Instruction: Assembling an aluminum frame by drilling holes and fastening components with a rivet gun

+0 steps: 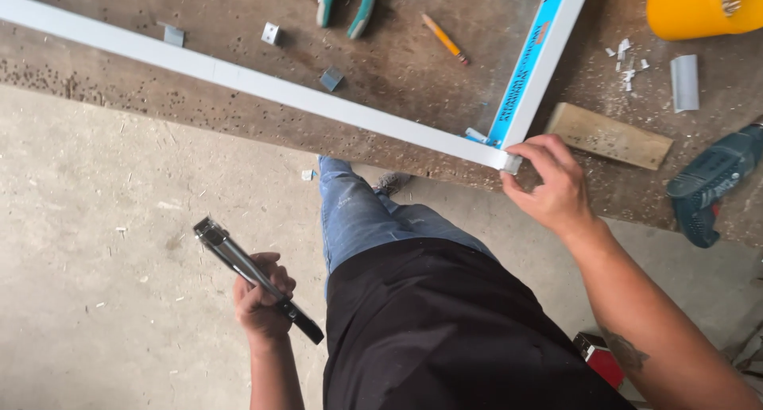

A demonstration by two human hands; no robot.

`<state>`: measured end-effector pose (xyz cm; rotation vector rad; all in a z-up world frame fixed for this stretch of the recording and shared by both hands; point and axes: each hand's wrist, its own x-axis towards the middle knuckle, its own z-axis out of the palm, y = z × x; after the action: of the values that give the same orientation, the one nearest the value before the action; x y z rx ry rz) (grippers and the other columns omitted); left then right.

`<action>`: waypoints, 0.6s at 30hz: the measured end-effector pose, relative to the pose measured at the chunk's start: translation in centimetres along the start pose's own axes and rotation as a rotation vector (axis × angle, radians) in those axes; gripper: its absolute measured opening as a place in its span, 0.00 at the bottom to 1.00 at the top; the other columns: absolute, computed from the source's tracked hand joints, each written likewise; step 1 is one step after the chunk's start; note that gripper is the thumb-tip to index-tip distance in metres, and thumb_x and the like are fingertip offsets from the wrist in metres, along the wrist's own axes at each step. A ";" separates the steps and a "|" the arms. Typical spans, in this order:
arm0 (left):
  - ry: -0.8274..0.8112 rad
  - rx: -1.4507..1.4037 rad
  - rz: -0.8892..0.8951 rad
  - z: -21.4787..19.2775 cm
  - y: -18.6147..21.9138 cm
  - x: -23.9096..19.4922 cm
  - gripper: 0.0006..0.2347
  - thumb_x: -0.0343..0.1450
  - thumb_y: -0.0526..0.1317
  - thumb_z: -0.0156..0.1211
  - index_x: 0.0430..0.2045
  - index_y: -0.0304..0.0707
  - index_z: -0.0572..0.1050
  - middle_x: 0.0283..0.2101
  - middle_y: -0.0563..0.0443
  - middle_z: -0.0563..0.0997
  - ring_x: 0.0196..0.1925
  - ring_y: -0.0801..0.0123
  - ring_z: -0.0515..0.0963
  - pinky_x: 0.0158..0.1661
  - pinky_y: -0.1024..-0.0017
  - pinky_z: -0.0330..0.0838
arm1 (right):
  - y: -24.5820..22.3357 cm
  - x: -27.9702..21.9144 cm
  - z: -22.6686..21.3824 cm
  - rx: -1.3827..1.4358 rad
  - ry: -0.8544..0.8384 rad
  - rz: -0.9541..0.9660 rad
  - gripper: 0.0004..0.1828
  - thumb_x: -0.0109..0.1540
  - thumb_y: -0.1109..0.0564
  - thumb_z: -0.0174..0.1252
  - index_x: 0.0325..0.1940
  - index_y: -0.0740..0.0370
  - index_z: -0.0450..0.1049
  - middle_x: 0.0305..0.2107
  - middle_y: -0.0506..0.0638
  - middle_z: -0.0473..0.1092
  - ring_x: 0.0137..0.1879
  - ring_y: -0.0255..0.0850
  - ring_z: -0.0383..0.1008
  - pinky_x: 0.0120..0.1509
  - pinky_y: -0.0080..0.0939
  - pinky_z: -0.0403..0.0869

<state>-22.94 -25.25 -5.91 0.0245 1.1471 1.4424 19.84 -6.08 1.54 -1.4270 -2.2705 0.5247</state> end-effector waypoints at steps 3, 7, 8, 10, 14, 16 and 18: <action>0.051 0.061 -0.015 0.3 -0.1 0.0 0.26 0.46 0.34 0.50 0.39 0.22 0.73 0.16 0.51 0.66 0.17 0.71 0.63 0.20 0.77 0.56 | 0.0 -0.1 0.1 -0.008 -0.004 -0.002 0.16 0.59 0.68 0.69 0.51 0.71 0.79 0.44 0.60 0.70 0.48 0.50 0.74 0.58 0.46 0.75; 0.068 0.068 -0.031 -0.3 0.0 0.1 0.26 0.45 0.35 0.50 0.37 0.22 0.74 0.15 0.51 0.68 0.16 0.71 0.63 0.18 0.77 0.55 | 0.4 -0.3 0.5 -0.021 -0.018 -0.006 0.16 0.58 0.70 0.70 0.50 0.71 0.79 0.43 0.60 0.71 0.49 0.49 0.74 0.59 0.45 0.75; 0.082 0.079 -0.036 -0.6 -0.1 0.2 0.26 0.45 0.35 0.50 0.37 0.22 0.74 0.15 0.52 0.67 0.16 0.72 0.63 0.19 0.77 0.55 | 0.5 -0.4 0.5 -0.024 -0.015 -0.006 0.17 0.57 0.70 0.70 0.50 0.70 0.79 0.43 0.60 0.71 0.49 0.49 0.74 0.58 0.45 0.75; 0.093 0.083 -0.044 -1.6 -0.5 0.3 0.26 0.45 0.35 0.50 0.38 0.23 0.74 0.16 0.53 0.67 0.17 0.72 0.64 0.19 0.77 0.55 | 0.7 -0.4 0.6 -0.033 -0.015 -0.009 0.17 0.57 0.70 0.70 0.50 0.70 0.79 0.43 0.60 0.72 0.49 0.49 0.74 0.58 0.45 0.76; 0.143 0.042 -0.066 -3.8 -1.2 0.6 0.26 0.45 0.34 0.50 0.39 0.24 0.73 0.15 0.52 0.65 0.18 0.71 0.65 0.20 0.77 0.55 | 0.5 -0.4 0.5 -0.009 -0.013 0.007 0.17 0.57 0.70 0.71 0.50 0.70 0.79 0.43 0.59 0.72 0.48 0.49 0.74 0.57 0.45 0.75; 0.162 0.056 -0.068 -5.3 -1.5 0.7 0.25 0.46 0.35 0.50 0.38 0.25 0.73 0.15 0.52 0.65 0.17 0.70 0.65 0.20 0.77 0.55 | 0.4 -0.2 0.4 -0.009 -0.012 0.007 0.17 0.57 0.70 0.70 0.50 0.70 0.79 0.43 0.59 0.71 0.48 0.49 0.74 0.57 0.45 0.75; 0.192 0.043 -0.100 -7.4 -2.1 1.0 0.24 0.48 0.33 0.50 0.39 0.23 0.74 0.18 0.54 0.65 0.18 0.73 0.64 0.19 0.79 0.56 | 0.4 -0.2 0.4 -0.006 -0.016 0.023 0.16 0.57 0.69 0.70 0.49 0.70 0.79 0.43 0.58 0.71 0.48 0.48 0.73 0.57 0.44 0.75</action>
<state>-26.20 -29.46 -11.54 -0.1422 1.3175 1.3525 20.00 -6.18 1.00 -1.4582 -2.2728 0.5387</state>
